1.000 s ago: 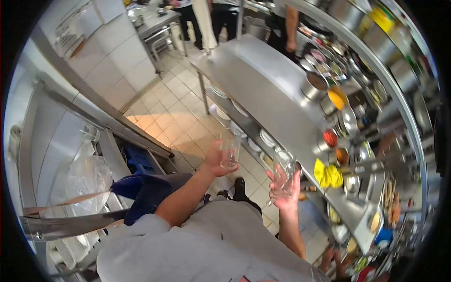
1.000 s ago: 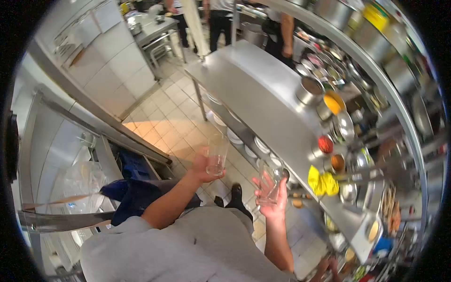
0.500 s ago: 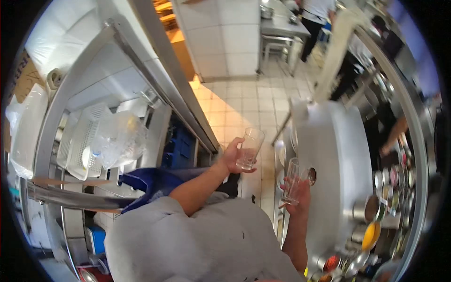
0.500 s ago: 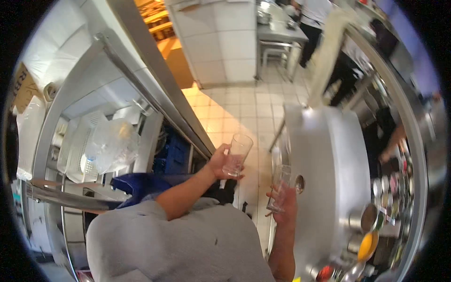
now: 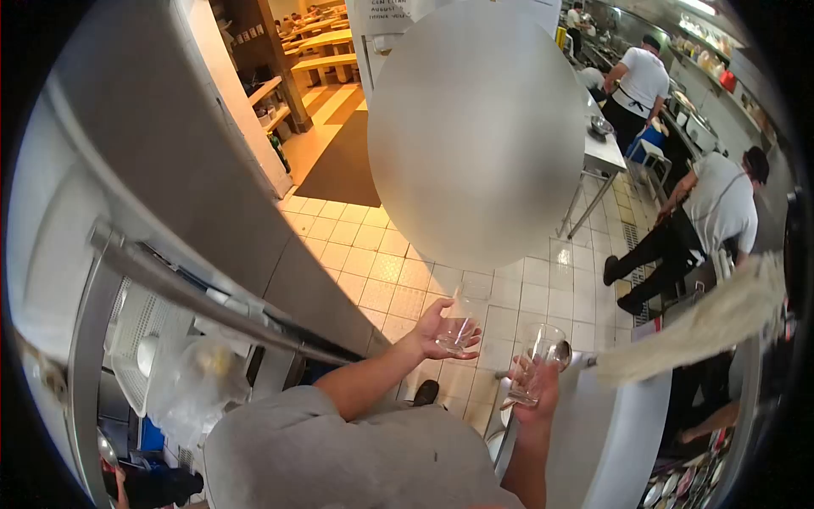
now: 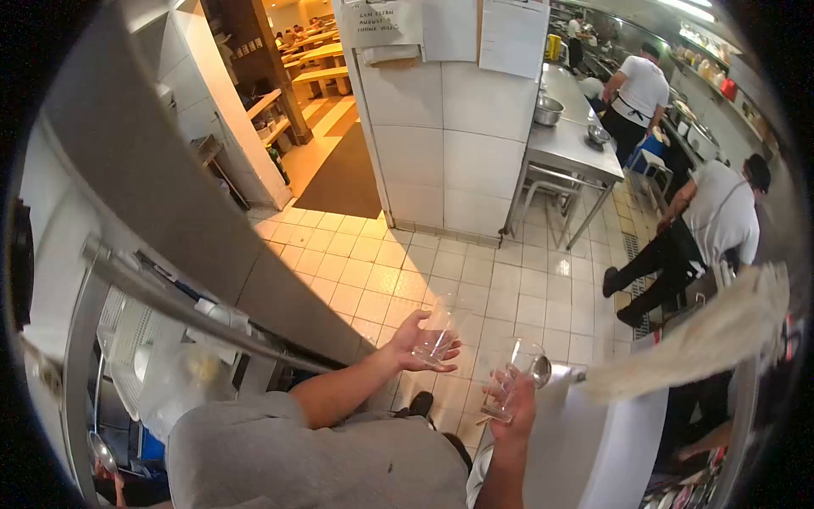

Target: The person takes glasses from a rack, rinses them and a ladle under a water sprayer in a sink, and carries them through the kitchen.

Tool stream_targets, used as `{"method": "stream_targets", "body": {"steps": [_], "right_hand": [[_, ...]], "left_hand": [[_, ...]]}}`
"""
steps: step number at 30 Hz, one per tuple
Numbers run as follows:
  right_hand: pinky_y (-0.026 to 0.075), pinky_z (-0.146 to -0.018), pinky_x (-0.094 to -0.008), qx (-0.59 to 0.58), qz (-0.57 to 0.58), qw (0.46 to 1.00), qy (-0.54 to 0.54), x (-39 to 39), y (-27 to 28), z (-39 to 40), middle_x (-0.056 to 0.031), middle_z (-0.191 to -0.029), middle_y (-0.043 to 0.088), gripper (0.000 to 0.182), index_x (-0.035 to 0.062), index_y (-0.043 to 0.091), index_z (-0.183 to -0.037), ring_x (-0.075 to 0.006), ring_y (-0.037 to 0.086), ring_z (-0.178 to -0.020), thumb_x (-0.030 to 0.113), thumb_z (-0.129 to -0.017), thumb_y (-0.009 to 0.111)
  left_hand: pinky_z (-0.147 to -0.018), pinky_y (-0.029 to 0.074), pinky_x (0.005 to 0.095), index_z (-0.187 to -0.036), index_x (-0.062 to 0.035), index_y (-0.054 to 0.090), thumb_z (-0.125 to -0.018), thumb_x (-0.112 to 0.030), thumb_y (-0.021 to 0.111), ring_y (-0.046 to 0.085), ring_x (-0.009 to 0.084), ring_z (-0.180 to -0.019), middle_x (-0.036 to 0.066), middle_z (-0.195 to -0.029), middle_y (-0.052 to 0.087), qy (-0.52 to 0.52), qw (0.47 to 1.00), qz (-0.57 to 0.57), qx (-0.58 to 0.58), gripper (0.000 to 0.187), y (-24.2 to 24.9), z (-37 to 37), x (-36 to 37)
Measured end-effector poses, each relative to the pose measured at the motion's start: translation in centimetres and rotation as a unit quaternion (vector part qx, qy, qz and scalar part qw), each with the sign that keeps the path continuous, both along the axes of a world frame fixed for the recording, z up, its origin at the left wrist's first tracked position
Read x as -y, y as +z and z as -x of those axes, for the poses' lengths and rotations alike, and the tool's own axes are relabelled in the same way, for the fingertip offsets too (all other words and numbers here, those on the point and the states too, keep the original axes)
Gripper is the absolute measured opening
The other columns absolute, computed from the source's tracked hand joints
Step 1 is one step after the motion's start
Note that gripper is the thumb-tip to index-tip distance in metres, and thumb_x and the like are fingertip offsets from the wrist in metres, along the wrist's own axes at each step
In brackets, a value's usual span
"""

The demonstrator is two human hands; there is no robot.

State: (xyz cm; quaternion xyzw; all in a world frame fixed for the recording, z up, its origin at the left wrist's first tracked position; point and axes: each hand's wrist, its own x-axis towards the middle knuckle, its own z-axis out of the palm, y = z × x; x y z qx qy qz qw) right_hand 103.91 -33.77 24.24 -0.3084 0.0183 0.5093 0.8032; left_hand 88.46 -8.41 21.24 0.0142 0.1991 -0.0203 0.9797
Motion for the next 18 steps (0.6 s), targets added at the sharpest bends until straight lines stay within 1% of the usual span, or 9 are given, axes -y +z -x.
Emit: {"method": "stream_targets", "body": {"steps": [3, 4, 7, 8, 10, 12, 13, 16, 18], "right_hand": [[0.06, -0.057, -0.0381, 0.003, 0.051, 0.997, -0.05, -3.8, 0.5, -4.6, -0.0209, -0.109, 0.068, 0.058, 0.0034, 0.055, -0.13, -0.0317, 0.071, -0.075, 0.054, -0.101, 0.048], [0.061, -0.065, -0.0431, -0.009, -0.015, 1.0, -0.019, -4.6, -0.8, -7.2, -0.0264, -0.111, 0.068, 0.066, 0.0008, 0.056, -0.126, -0.038, 0.072, -0.079, 0.06, -0.096, 0.052], [0.062, -0.066, -0.044, -0.005, -0.012, 1.0, -0.028, -8.3, -0.4, -13.4, -0.0264, -0.111, 0.068, 0.067, -0.0009, 0.056, -0.127, -0.0371, 0.072, -0.078, 0.059, -0.097, 0.051], [0.061, -0.075, -0.0449, -0.036, -0.011, 0.998, -0.059, -10.0, -0.5, -15.4, -0.0289, -0.116, 0.065, 0.069, -0.0035, 0.055, -0.131, -0.0405, 0.071, -0.09, 0.057, -0.097, 0.049], [0.06, -0.085, -0.044, -0.109, -0.147, 0.982, 0.049, -13.1, -0.8, -21.1, -0.0308, -0.122, 0.063, 0.071, -0.0043, 0.055, -0.132, -0.0462, 0.063, -0.111, 0.056, -0.096, 0.049], [0.058, -0.091, -0.0454, -0.126, -0.071, 0.989, -0.024, -17.8, -1.2, -26.0, -0.0309, -0.127, 0.06, 0.073, -0.0042, 0.054, -0.135, -0.0503, 0.049, -0.127, 0.057, -0.095, 0.049], [0.059, -0.087, -0.046, -0.126, -0.165, 0.978, 0.021, -19.9, -1.7, -28.7, -0.0292, -0.127, 0.061, 0.076, -0.0044, 0.052, -0.137, -0.0505, 0.047, -0.13, 0.058, -0.094, 0.05], [0.061, -0.077, -0.0444, -0.127, -0.241, 0.959, 0.084, -25.5, 0.0, -36.4, -0.0299, -0.133, 0.057, 0.082, -0.003, 0.046, -0.143, -0.0518, 0.047, -0.13, 0.063, -0.094, 0.049], [0.061, -0.076, -0.0442, -0.122, -0.237, 0.961, 0.074, -28.9, 0.8, -40.3, -0.0304, -0.135, 0.055, 0.083, -0.0027, 0.044, -0.144, -0.052, 0.047, -0.131, 0.064, -0.094, 0.048]], "left_hand": [[-0.106, 0.037, 0.0655, -0.119, 0.0016, 0.062, -0.087, -0.06, 0.052, 0.059, 0.0383, -0.115, 0.023, -0.123, 0.062, -0.021, 0.999, 0.006, 0.033, 0.07, 1.3, -5.9, -4.3], [-0.106, 0.036, 0.067, -0.12, 0.0014, 0.061, -0.087, -0.059, 0.053, 0.057, 0.0396, -0.119, 0.024, -0.129, 0.059, -0.038, 0.997, 0.016, 0.066, 0.07, 1.4, -8.0, -5.9], [-0.107, 0.034, 0.0699, -0.126, 0.0011, 0.06, -0.086, -0.06, 0.052, 0.054, 0.0424, -0.124, 0.026, -0.138, 0.054, -0.055, 0.994, -0.039, 0.085, 0.073, 1.5, -14.0, -10.2], [-0.107, 0.034, 0.0699, -0.126, 0.0011, 0.06, -0.086, -0.06, 0.052, 0.054, 0.0424, -0.124, 0.026, -0.138, 0.054, -0.061, 0.994, -0.036, 0.086, 0.073, 1.3, -15.9, -11.9], [-0.108, 0.031, 0.0713, -0.137, 0.0023, 0.052, -0.084, -0.063, 0.051, 0.05, 0.0432, -0.129, 0.025, -0.143, 0.05, -0.048, 0.978, -0.048, 0.196, 0.084, 1.1, -19.2, -14.8], [-0.108, 0.028, 0.0732, -0.14, 0.0036, 0.05, -0.083, -0.064, 0.049, 0.044, 0.0447, -0.135, 0.026, -0.148, 0.045, -0.019, 0.978, -0.095, 0.183, 0.088, 2.2, -22.1, -17.8], [-0.108, 0.028, 0.0742, -0.14, 0.0048, 0.049, -0.083, -0.064, 0.051, 0.043, 0.0454, -0.137, 0.026, -0.15, 0.043, -0.01, 0.979, -0.069, 0.192, 0.089, 3.0, -23.6, -19.1], [-0.107, 0.03, 0.0734, -0.14, 0.002, 0.051, -0.086, -0.064, 0.05, 0.044, 0.0446, -0.136, 0.026, -0.148, 0.045, 0.015, 0.974, -0.113, 0.195, 0.085, 3.5, -26.6, -22.3], [-0.106, 0.032, 0.0735, -0.141, 0.0017, 0.049, -0.086, -0.065, 0.051, 0.046, 0.0442, -0.135, 0.026, -0.145, 0.049, 0.036, 0.976, -0.118, 0.177, 0.086, 2.7, -28.2, -25.0]]}}
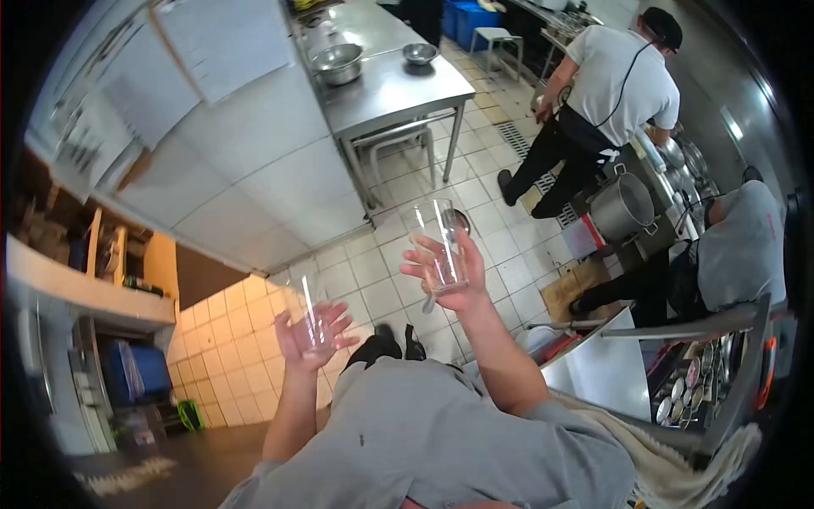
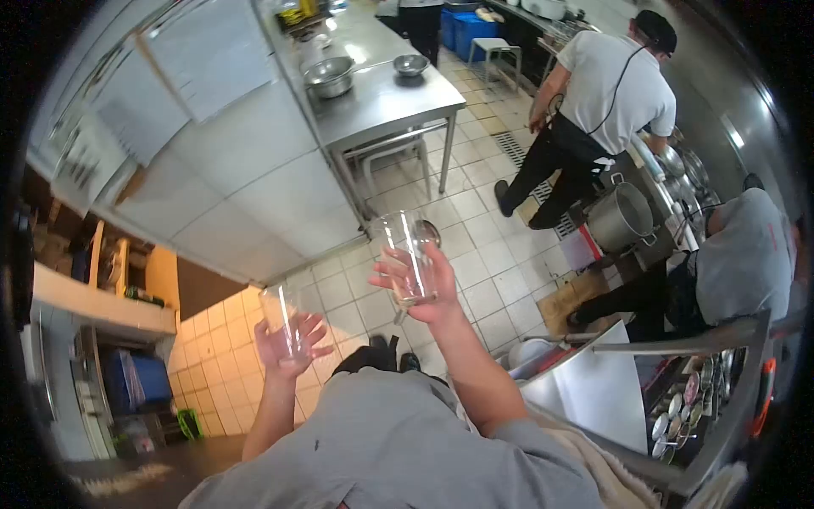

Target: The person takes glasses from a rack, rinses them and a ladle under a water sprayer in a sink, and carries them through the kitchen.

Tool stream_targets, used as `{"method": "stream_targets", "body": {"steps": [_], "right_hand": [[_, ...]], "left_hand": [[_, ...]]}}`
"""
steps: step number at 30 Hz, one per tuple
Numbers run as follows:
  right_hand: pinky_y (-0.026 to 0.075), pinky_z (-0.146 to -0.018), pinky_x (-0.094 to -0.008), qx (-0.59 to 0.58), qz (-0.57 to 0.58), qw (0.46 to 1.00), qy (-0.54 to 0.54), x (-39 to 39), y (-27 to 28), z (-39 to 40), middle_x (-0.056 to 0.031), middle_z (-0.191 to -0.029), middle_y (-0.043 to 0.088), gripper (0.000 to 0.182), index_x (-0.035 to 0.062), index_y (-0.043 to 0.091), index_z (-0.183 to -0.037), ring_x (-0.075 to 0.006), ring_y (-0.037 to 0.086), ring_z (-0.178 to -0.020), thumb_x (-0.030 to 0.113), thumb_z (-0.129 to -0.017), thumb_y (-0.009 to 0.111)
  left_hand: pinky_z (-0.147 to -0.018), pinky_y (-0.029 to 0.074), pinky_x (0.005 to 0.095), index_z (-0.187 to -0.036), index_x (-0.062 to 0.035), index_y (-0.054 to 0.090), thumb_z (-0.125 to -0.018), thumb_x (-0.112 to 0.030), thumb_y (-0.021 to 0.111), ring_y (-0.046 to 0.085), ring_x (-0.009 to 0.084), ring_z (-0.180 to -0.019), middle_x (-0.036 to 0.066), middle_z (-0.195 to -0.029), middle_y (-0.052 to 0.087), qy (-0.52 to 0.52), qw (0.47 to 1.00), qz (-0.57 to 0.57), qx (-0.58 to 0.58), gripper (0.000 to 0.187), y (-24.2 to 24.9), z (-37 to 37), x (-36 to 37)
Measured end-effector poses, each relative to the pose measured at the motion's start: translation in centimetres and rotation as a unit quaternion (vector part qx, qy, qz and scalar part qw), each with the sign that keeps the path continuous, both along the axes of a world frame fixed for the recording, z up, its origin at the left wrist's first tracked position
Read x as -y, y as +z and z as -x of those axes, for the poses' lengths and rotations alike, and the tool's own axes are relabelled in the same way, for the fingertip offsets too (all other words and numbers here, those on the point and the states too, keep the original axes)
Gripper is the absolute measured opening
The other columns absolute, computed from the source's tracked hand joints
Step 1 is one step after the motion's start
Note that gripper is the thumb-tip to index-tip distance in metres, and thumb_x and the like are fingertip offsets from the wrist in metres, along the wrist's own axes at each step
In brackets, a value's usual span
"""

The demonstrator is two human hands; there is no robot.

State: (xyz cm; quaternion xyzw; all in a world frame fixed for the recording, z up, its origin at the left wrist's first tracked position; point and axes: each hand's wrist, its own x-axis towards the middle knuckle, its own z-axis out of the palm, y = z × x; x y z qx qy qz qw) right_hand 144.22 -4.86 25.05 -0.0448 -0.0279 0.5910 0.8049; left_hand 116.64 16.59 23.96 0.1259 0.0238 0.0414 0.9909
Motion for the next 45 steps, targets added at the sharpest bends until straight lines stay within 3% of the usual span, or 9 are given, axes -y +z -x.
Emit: {"method": "stream_targets", "body": {"steps": [5, 7, 12, 15, 21, 27, 33, 40, 45], "right_hand": [[0.062, -0.079, -0.0396, -0.014, -0.083, 0.996, 0.017, -7.2, 1.7, -9.4, -0.0335, -0.125, 0.059, 0.078, -0.0036, 0.054, -0.136, -0.0556, 0.053, -0.12, 0.061, -0.093, 0.056], [0.062, -0.076, -0.0398, -0.004, -0.025, 1.0, -0.003, -8.5, 1.0, -13.2, -0.0321, -0.126, 0.06, 0.077, -0.0013, 0.054, -0.137, -0.0528, 0.056, -0.118, 0.062, -0.093, 0.054], [0.045, -0.104, -0.0484, 0.087, 0.079, 0.991, -0.06, -10.0, 1.4, -21.5, -0.0276, -0.126, 0.062, 0.078, -0.0018, 0.052, -0.139, -0.0472, 0.059, -0.119, 0.064, -0.096, 0.048], [0.045, -0.104, -0.0486, 0.119, 0.141, 0.979, -0.087, -10.4, 1.5, -27.7, -0.026, -0.128, 0.062, 0.078, -0.0012, 0.049, -0.14, -0.0455, 0.059, -0.119, 0.063, -0.096, 0.048], [0.057, -0.081, -0.0396, 0.224, 0.2, 0.954, -0.023, -13.4, 2.2, -43.4, -0.0159, -0.124, 0.065, 0.05, 0.0017, 0.052, -0.136, -0.031, 0.064, -0.115, 0.037, -0.101, 0.054], [0.054, -0.075, -0.0246, 0.502, 0.299, 0.811, 0.025, -20.0, 4.8, -55.3, -0.0091, -0.107, 0.068, 0.058, 0.0003, 0.058, -0.13, -0.0129, 0.065, -0.097, 0.037, -0.088, 0.072], [0.054, -0.076, -0.0298, 0.609, 0.291, 0.736, 0.052, -29.6, 0.9, -62.6, -0.0105, -0.108, 0.068, 0.06, -0.0016, 0.06, -0.129, -0.0151, 0.064, -0.093, 0.045, -0.091, 0.071], [0.053, -0.08, -0.0351, 0.552, 0.286, 0.761, 0.185, -35.3, 2.4, -72.6, -0.0102, -0.11, 0.068, 0.053, 0.001, 0.066, -0.125, -0.0157, 0.062, -0.094, 0.045, -0.094, 0.067], [0.039, -0.051, -0.0268, 0.537, 0.332, 0.765, 0.126, -38.1, 4.3, -80.9, -0.0028, -0.088, 0.06, 0.046, 0.0013, 0.066, -0.123, -0.0078, 0.05, -0.068, 0.039, -0.096, 0.066]], "left_hand": [[-0.104, 0.031, 0.0757, -0.15, -0.0005, 0.037, -0.087, -0.063, 0.053, 0.051, 0.0433, -0.131, 0.026, -0.139, 0.054, -0.017, 0.999, 0.044, 0.011, 0.091, -2.0, -7.5, -7.2], [-0.104, 0.031, 0.0768, -0.153, -0.0017, 0.031, -0.087, -0.061, 0.053, 0.051, 0.0432, -0.131, 0.027, -0.136, 0.056, -0.035, 0.999, 0.01, 0.002, 0.091, -1.5, -12.4, -9.7], [-0.104, 0.027, 0.0799, -0.156, -0.0041, 0.023, -0.09, -0.057, 0.05, 0.046, 0.0448, -0.135, 0.028, -0.139, 0.053, -0.075, 0.997, -0.005, 0.031, 0.088, -1.1, -25.5, -15.0], [-0.104, 0.024, 0.081, -0.155, -0.0046, 0.025, -0.091, -0.061, 0.052, 0.042, 0.0449, -0.138, 0.027, -0.144, 0.05, -0.105, 0.993, 0.0, 0.055, 0.09, -0.1, -35.0, -16.3], [-0.11, 0.016, 0.0782, -0.157, -0.0106, 0.027, -0.083, -0.075, 0.059, 0.021, 0.039, -0.15, 0.017, -0.161, 0.03, -0.011, 0.994, -0.031, 0.099, 0.102, -0.6, -53.0, -12.4], [-0.112, 0.016, 0.0763, -0.154, -0.0207, 0.036, -0.078, -0.077, 0.063, 0.022, 0.0365, -0.15, 0.013, -0.165, 0.021, 0.091, 0.988, -0.025, 0.126, 0.099, 0.7, -65.9, -9.4], [-0.113, 0.018, 0.0745, -0.153, -0.0189, 0.036, -0.076, -0.068, 0.072, 0.025, 0.0384, -0.148, 0.014, -0.162, 0.027, 0.279, 0.956, -0.052, 0.074, 0.098, 0.3, -72.2, -12.2], [-0.114, 0.011, 0.076, -0.154, -0.0166, 0.036, -0.079, -0.067, 0.069, 0.018, 0.0424, -0.151, 0.014, -0.165, 0.022, 0.326, 0.939, -0.055, 0.095, 0.096, 0.5, -81.3, -16.1], [-0.112, 0.017, 0.0755, -0.154, -0.0156, 0.036, -0.081, -0.073, 0.061, 0.018, 0.0456, -0.149, 0.014, -0.164, 0.024, 0.341, 0.936, -0.008, 0.085, 0.096, 0.2, -89.5, -17.9]]}}
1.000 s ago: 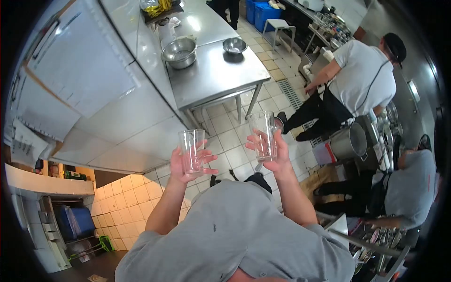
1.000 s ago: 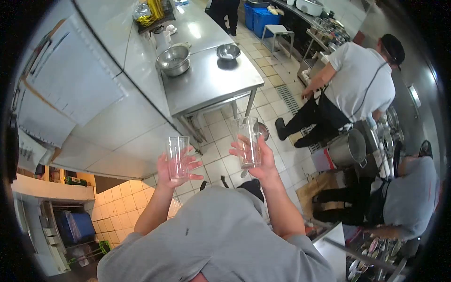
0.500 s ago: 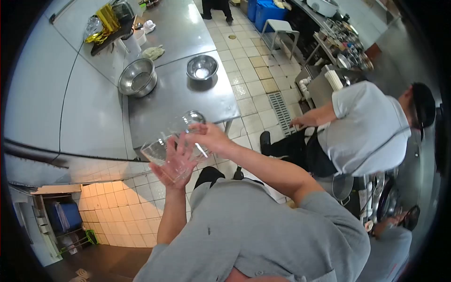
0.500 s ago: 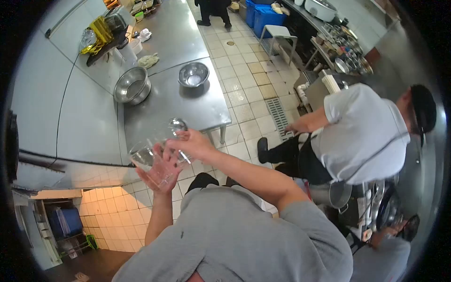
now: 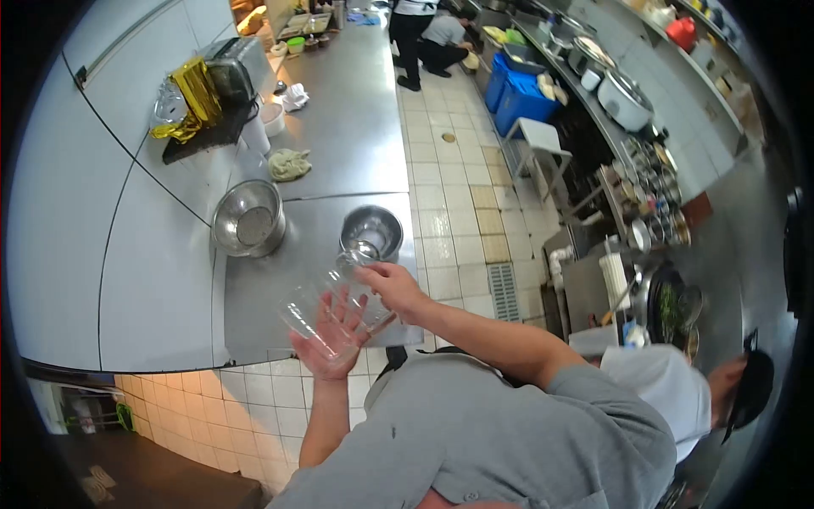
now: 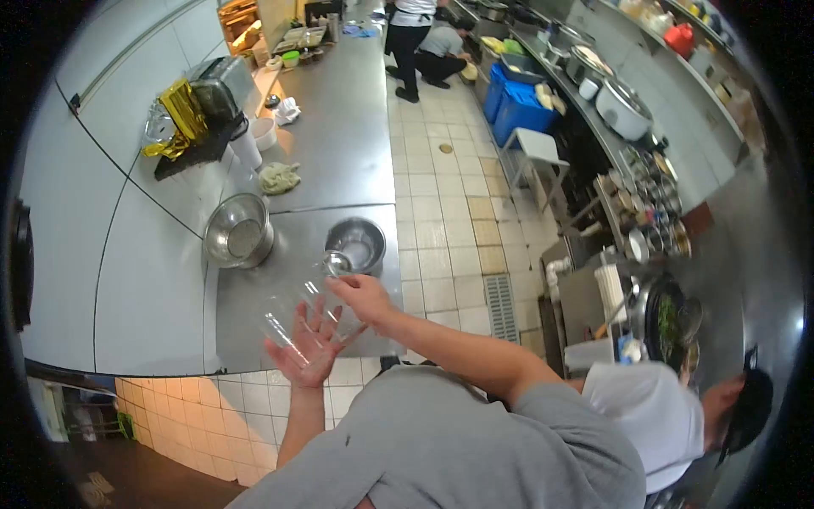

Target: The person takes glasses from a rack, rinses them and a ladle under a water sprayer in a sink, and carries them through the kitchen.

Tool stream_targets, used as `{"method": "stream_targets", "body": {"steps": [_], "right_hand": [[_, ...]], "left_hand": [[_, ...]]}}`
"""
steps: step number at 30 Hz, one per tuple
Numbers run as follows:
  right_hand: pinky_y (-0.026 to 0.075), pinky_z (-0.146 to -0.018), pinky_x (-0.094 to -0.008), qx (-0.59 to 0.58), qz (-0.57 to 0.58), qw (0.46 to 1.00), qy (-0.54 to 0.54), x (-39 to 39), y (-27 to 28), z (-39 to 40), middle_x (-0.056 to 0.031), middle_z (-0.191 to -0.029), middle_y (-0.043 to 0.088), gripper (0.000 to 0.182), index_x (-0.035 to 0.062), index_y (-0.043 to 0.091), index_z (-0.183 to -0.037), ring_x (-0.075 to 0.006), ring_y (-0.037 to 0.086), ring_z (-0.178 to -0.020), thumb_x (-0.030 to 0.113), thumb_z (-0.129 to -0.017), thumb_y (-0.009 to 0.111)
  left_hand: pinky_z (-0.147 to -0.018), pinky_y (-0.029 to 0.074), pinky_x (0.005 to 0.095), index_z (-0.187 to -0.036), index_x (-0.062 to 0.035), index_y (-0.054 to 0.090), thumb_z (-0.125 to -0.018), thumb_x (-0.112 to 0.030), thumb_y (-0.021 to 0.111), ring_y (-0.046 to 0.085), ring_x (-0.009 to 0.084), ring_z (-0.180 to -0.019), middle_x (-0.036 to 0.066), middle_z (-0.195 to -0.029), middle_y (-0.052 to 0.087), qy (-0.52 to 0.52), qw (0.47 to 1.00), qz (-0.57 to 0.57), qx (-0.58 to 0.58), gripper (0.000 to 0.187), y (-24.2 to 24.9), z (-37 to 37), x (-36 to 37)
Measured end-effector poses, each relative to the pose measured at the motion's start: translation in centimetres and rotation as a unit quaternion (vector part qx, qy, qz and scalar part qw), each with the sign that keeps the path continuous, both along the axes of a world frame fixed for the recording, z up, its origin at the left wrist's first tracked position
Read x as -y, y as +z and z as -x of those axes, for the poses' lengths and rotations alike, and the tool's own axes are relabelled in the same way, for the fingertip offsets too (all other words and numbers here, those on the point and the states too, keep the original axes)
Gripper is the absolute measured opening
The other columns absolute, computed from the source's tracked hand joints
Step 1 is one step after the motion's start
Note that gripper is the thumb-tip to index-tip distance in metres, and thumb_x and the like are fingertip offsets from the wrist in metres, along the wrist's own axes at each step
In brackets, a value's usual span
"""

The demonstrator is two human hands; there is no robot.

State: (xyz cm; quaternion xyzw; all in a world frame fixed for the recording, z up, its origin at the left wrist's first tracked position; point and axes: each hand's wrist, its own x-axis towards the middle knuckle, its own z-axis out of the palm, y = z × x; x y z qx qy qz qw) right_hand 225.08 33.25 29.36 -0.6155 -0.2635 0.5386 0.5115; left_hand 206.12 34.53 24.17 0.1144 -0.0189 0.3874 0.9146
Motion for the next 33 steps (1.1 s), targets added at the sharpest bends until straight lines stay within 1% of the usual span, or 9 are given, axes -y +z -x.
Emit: {"method": "stream_targets", "body": {"steps": [2, 4, 9, 14, 16, 20, 24, 30, 33], "right_hand": [[0.031, -0.049, -0.025, -0.015, 0.009, 1.0, 0.025, -1.3, 1.1, -3.0, -0.0018, -0.087, 0.056, 0.045, 0.0028, 0.062, -0.122, -0.0061, 0.042, -0.063, 0.038, -0.094, 0.068], [0.048, -0.078, -0.0326, 0.005, 0.017, 0.999, -0.043, -1.8, 0.4, -5.5, -0.0082, -0.102, 0.065, 0.05, -0.0011, 0.058, -0.123, -0.0178, 0.06, -0.097, 0.036, -0.092, 0.07], [0.048, -0.062, -0.0324, -0.066, 0.024, 0.993, -0.1, -3.5, 0.1, -14.2, -0.0084, -0.093, 0.059, 0.036, 0.0039, 0.051, -0.1, -0.0162, 0.062, -0.082, 0.032, -0.093, 0.072], [0.047, -0.054, -0.0312, -0.018, 0.058, 0.996, -0.059, -6.3, -6.6, -28.0, -0.0061, -0.085, 0.057, 0.036, 0.0061, 0.047, -0.093, -0.0178, 0.064, -0.072, 0.031, -0.093, 0.073], [0.046, -0.051, -0.0305, -0.008, 0.061, 0.997, -0.037, -9.7, -8.2, -34.4, -0.0053, -0.083, 0.056, 0.036, 0.0064, 0.046, -0.091, -0.018, 0.065, -0.069, 0.03, -0.093, 0.073], [0.044, -0.047, -0.0297, -0.075, 0.052, 0.995, -0.036, -12.1, -9.9, -44.1, -0.0051, -0.077, 0.056, 0.034, 0.0074, 0.046, -0.088, -0.015, 0.063, -0.065, 0.026, -0.092, 0.074], [0.05, -0.047, -0.0303, -0.062, 0.099, 0.993, -0.033, -13.2, -10.1, -53.0, -0.0022, -0.075, 0.055, 0.031, 0.0114, 0.043, -0.089, -0.0239, 0.072, -0.072, 0.027, -0.097, 0.068], [0.042, -0.049, -0.0312, 0.003, 0.101, 0.987, -0.123, -16.6, -11.0, -63.7, -0.0017, -0.071, 0.054, 0.04, 0.0068, 0.05, -0.087, -0.0108, 0.05, -0.059, 0.039, -0.091, 0.073], [0.044, -0.054, -0.0315, -0.019, 0.096, 0.981, -0.166, -19.5, -11.8, -69.2, -0.0031, -0.073, 0.055, 0.043, 0.006, 0.052, -0.083, -0.0109, 0.051, -0.064, 0.041, -0.088, 0.077]], "left_hand": [[-0.112, 0.017, 0.0757, -0.154, -0.0154, 0.035, -0.082, -0.073, 0.059, 0.02, 0.0453, -0.149, 0.014, -0.163, 0.026, 0.009, 1.0, -0.013, 0.017, 0.095, 0.5, -3.1, -1.2], [-0.113, 0.014, 0.0746, -0.148, -0.0159, 0.044, -0.078, -0.074, 0.063, 0.026, 0.0458, -0.147, 0.014, -0.16, 0.031, 0.004, 0.999, 0.054, -0.009, 0.092, 0.9, -6.0, -1.4], [-0.108, 0.031, 0.0704, -0.147, -0.0123, 0.044, -0.087, -0.07, 0.056, 0.04, 0.0442, -0.139, 0.016, -0.154, 0.039, -0.06, 0.993, 0.099, -0.014, 0.084, -0.1, -14.8, -4.4], [-0.106, 0.033, 0.0706, -0.146, -0.0117, 0.045, -0.088, -0.068, 0.056, 0.041, 0.0434, -0.138, 0.017, -0.151, 0.042, -0.06, 0.989, 0.132, -0.011, 0.082, -1.2, -27.6, -7.6], [-0.101, 0.037, 0.0736, -0.136, -0.0132, 0.051, -0.086, -0.064, 0.062, 0.045, 0.0401, -0.135, 0.011, -0.14, 0.051, -0.046, 0.978, 0.193, -0.067, 0.072, -0.4, -33.5, -9.1], [-0.102, 0.029, 0.0784, -0.136, -0.0148, 0.049, -0.084, -0.067, 0.062, 0.042, 0.0415, -0.136, 0.011, -0.135, 0.051, -0.059, 0.966, 0.235, -0.088, 0.075, -0.8, -43.6, -12.3], [-0.102, 0.027, 0.0782, -0.138, -0.0162, 0.049, -0.085, -0.069, 0.058, 0.043, 0.0414, -0.134, 0.013, -0.139, 0.051, -0.094, 0.956, 0.247, -0.129, 0.075, -0.7, -52.8, -15.5], [-0.099, 0.031, 0.0783, -0.126, -0.0155, 0.058, -0.087, -0.069, 0.056, 0.047, 0.0428, -0.131, 0.015, -0.128, 0.061, -0.195, 0.946, 0.233, -0.116, 0.067, -3.0, -63.7, -20.6], [-0.106, 0.021, 0.0804, -0.131, -0.0135, 0.058, -0.084, -0.072, 0.057, 0.043, 0.0449, -0.134, 0.02, -0.137, 0.055, -0.202, 0.942, 0.228, -0.142, 0.076, -3.1, -70.2, -24.5]]}}
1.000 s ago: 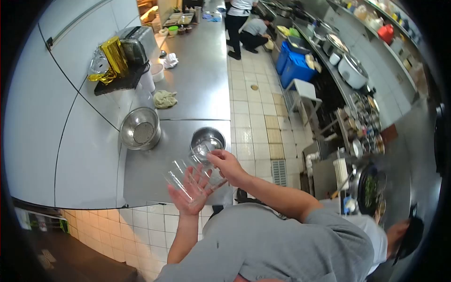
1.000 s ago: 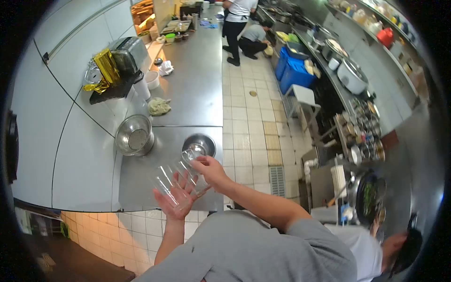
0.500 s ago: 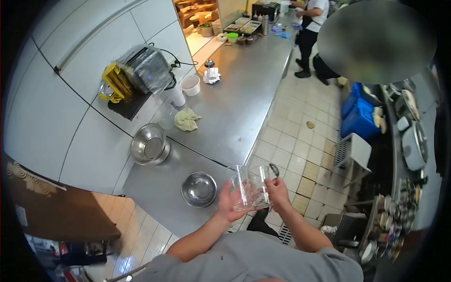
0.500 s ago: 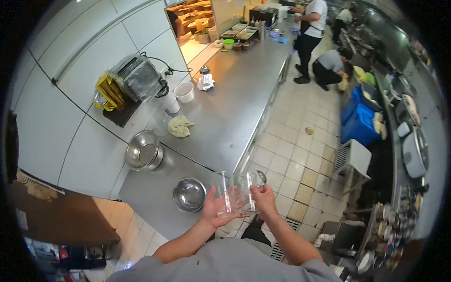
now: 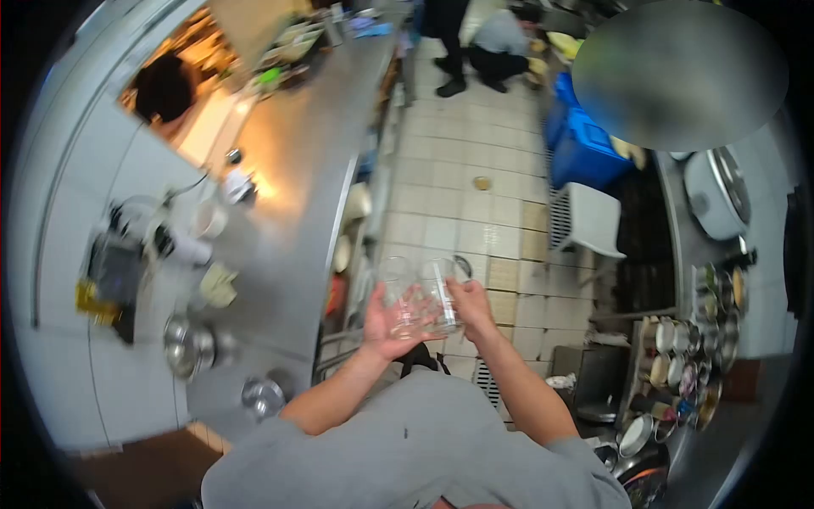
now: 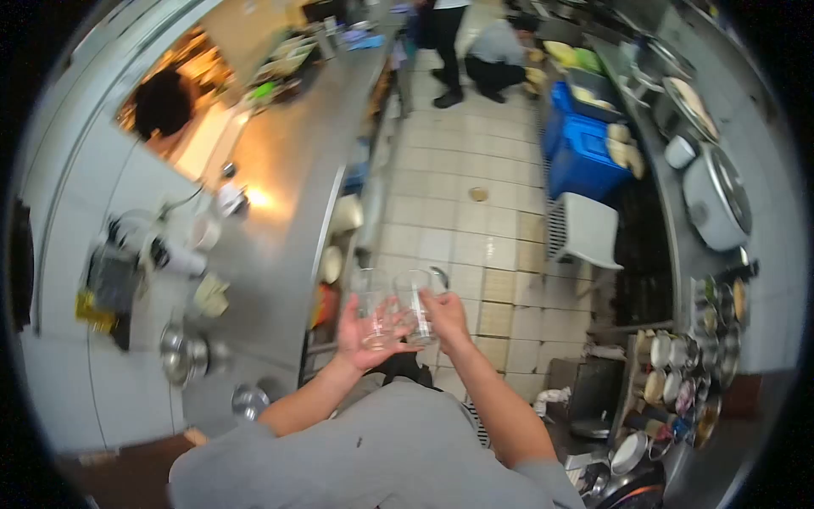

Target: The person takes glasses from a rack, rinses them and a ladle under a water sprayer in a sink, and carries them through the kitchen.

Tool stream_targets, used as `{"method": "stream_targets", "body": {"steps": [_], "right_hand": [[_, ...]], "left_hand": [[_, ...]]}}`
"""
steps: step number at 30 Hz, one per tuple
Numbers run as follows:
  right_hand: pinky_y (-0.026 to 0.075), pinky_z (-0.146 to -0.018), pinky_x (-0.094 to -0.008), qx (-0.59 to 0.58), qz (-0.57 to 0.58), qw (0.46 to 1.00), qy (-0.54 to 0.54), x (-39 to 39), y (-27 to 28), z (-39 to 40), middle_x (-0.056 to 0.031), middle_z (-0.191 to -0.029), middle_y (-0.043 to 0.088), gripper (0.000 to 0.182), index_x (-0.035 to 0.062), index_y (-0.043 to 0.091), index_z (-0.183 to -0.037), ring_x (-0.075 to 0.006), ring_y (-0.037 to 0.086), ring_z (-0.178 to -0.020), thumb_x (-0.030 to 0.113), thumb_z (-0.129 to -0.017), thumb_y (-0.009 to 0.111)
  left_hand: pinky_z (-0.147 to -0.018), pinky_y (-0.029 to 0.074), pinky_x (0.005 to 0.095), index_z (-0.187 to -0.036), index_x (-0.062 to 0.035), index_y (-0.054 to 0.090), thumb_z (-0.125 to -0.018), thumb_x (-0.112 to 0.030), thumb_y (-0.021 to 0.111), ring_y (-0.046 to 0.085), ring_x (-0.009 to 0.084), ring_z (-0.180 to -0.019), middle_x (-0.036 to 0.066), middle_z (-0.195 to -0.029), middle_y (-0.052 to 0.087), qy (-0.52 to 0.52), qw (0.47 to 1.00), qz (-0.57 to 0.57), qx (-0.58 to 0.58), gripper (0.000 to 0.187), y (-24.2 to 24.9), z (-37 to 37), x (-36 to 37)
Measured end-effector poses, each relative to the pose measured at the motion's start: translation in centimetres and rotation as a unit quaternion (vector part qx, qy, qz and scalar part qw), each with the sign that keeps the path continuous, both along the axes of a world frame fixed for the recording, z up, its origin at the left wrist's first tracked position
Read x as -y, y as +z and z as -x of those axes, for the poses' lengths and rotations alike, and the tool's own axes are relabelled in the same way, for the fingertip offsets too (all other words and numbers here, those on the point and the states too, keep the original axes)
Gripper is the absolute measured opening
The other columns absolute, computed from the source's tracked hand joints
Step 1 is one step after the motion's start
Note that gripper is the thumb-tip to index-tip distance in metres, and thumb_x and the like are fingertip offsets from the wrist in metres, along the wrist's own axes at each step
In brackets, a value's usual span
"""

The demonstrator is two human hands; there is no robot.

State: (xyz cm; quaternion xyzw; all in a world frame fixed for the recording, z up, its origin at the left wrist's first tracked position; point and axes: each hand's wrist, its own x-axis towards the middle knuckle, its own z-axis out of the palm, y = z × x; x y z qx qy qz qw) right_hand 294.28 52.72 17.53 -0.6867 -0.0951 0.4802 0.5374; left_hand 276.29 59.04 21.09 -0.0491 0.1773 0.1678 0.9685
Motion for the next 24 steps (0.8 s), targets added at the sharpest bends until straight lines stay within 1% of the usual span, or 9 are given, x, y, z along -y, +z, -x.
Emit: {"method": "stream_targets", "body": {"steps": [3, 5, 8, 11, 13, 15, 18, 22, 24], "right_hand": [[0.045, -0.055, -0.031, 0.037, 0.024, 0.999, 0.003, -3.7, 0.6, -7.0, -0.0037, -0.074, 0.056, 0.044, 0.006, 0.052, -0.085, -0.0113, 0.052, -0.066, 0.04, -0.086, 0.079], [0.046, -0.056, -0.0313, 0.112, 0.037, 0.993, -0.023, -5.8, -2.2, -12.1, -0.004, -0.075, 0.058, 0.045, 0.006, 0.049, -0.087, -0.0117, 0.053, -0.066, 0.039, -0.085, 0.079], [0.047, -0.057, -0.032, 0.103, 0.028, 0.991, -0.085, -8.4, -0.3, -19.4, -0.0052, -0.076, 0.06, 0.046, 0.0068, 0.047, -0.086, -0.0122, 0.054, -0.066, 0.04, -0.086, 0.079], [0.048, -0.058, -0.0323, 0.156, 0.015, 0.979, -0.134, -10.5, 1.9, -27.2, -0.0052, -0.076, 0.059, 0.048, 0.0066, 0.046, -0.085, -0.0126, 0.054, -0.066, 0.042, -0.087, 0.078], [0.046, -0.059, -0.0289, 0.171, 0.008, 0.967, -0.187, -11.6, 2.9, -31.4, -0.0012, -0.076, 0.054, 0.046, 0.0084, 0.045, -0.084, -0.0106, 0.051, -0.066, 0.044, -0.093, 0.072], [0.047, -0.06, -0.0289, 0.167, 0.056, 0.966, -0.188, -12.6, 2.4, -36.4, -0.0036, -0.08, 0.056, 0.045, 0.0067, 0.048, -0.088, -0.0106, 0.053, -0.068, 0.047, -0.096, 0.066], [0.05, -0.06, -0.0316, 0.1, -0.02, 0.953, -0.284, -15.5, 0.7, -43.8, -0.006, -0.078, 0.057, 0.048, 0.0035, 0.05, -0.085, -0.0136, 0.058, -0.067, 0.048, -0.098, 0.063], [0.05, -0.059, -0.0316, 0.066, -0.036, 0.955, -0.287, -19.7, -1.9, -54.2, -0.0053, -0.078, 0.055, 0.048, 0.0028, 0.05, -0.085, -0.0143, 0.061, -0.069, 0.047, -0.098, 0.063], [0.05, -0.058, -0.0314, 0.062, -0.023, 0.959, -0.276, -23.0, -0.9, -59.1, -0.005, -0.078, 0.054, 0.046, 0.0026, 0.049, -0.086, -0.015, 0.061, -0.069, 0.045, -0.098, 0.064]], "left_hand": [[-0.102, 0.027, 0.0808, -0.123, -0.0163, 0.063, -0.085, -0.07, 0.058, 0.044, 0.0428, -0.135, 0.015, -0.132, 0.06, -0.011, 1.0, -0.017, -0.005, 0.066, -0.9, -7.3, -4.1], [-0.102, 0.028, 0.0806, -0.128, -0.0154, 0.059, -0.085, -0.07, 0.058, 0.041, 0.0423, -0.137, 0.015, -0.133, 0.059, -0.038, 0.999, -0.007, 0.033, 0.069, -2.0, -12.3, -7.9], [-0.102, 0.029, 0.0798, -0.135, -0.0153, 0.053, -0.086, -0.069, 0.057, 0.04, 0.0422, -0.138, 0.015, -0.138, 0.055, -0.094, 0.995, -0.009, 0.03, 0.072, -2.3, -21.0, -13.1], [-0.101, 0.031, 0.0789, -0.139, -0.0154, 0.047, -0.088, -0.068, 0.054, 0.04, 0.0419, -0.138, 0.014, -0.142, 0.05, -0.155, 0.984, -0.039, 0.073, 0.073, -1.4, -30.8, -17.3], [-0.1, 0.031, 0.0795, -0.139, -0.0147, 0.048, -0.088, -0.067, 0.056, 0.042, 0.0422, -0.136, 0.014, -0.142, 0.049, -0.205, 0.976, -0.039, 0.064, 0.074, -0.6, -36.6, -19.4], [-0.1, 0.031, 0.08, -0.137, -0.0138, 0.048, -0.087, -0.067, 0.057, 0.044, 0.0428, -0.134, 0.015, -0.138, 0.053, -0.226, 0.973, -0.034, 0.025, 0.074, 0.0, -42.1, -21.1], [-0.104, 0.027, 0.0796, -0.138, -0.0121, 0.048, -0.086, -0.068, 0.058, 0.041, 0.0457, -0.135, 0.019, -0.143, 0.046, -0.254, 0.967, -0.023, -0.001, 0.077, -0.8, -50.7, -24.3], [-0.103, 0.025, 0.0808, -0.138, -0.012, 0.047, -0.087, -0.069, 0.056, 0.041, 0.0458, -0.135, 0.019, -0.144, 0.045, -0.257, 0.965, -0.036, -0.021, 0.078, -2.3, -61.0, -28.5], [-0.102, 0.024, 0.0821, -0.139, -0.0122, 0.046, -0.088, -0.07, 0.052, 0.04, 0.0456, -0.136, 0.019, -0.146, 0.043, -0.242, 0.968, -0.049, -0.043, 0.078, -2.1, -65.7, -31.3]]}}
